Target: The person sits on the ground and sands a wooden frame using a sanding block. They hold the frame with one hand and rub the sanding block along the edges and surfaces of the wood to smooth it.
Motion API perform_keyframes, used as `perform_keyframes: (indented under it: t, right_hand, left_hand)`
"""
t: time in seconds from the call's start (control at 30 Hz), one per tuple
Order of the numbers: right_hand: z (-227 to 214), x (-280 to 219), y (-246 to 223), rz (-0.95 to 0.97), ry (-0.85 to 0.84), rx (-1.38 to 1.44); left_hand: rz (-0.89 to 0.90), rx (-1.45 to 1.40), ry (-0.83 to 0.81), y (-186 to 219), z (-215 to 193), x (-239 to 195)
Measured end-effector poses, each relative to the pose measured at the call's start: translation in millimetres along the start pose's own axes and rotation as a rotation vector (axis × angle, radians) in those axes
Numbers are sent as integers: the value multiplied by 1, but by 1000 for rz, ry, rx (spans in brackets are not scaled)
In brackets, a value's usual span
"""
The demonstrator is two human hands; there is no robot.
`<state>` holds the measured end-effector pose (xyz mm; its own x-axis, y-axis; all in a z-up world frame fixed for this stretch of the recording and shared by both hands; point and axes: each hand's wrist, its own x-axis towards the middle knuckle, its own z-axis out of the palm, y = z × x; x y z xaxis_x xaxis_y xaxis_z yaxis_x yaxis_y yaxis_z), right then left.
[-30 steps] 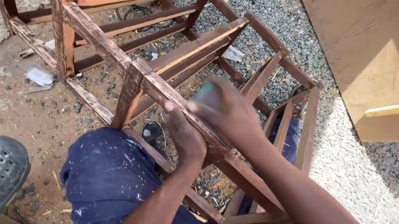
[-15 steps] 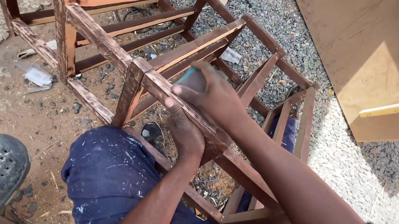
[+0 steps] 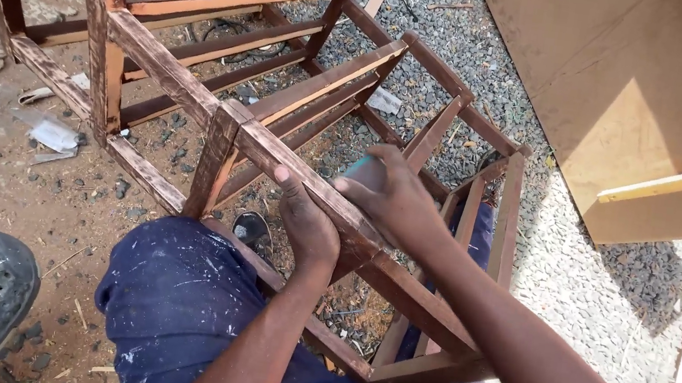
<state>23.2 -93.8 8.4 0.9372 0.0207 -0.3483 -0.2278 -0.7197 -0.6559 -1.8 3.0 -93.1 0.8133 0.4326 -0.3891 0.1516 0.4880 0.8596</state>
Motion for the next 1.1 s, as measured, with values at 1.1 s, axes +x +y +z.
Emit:
perform_keyframes:
  t: [1.1]
  right_hand:
    - [36, 54, -12, -676, 259, -539]
  left_hand:
    - [-387, -499, 102, 63, 34, -6]
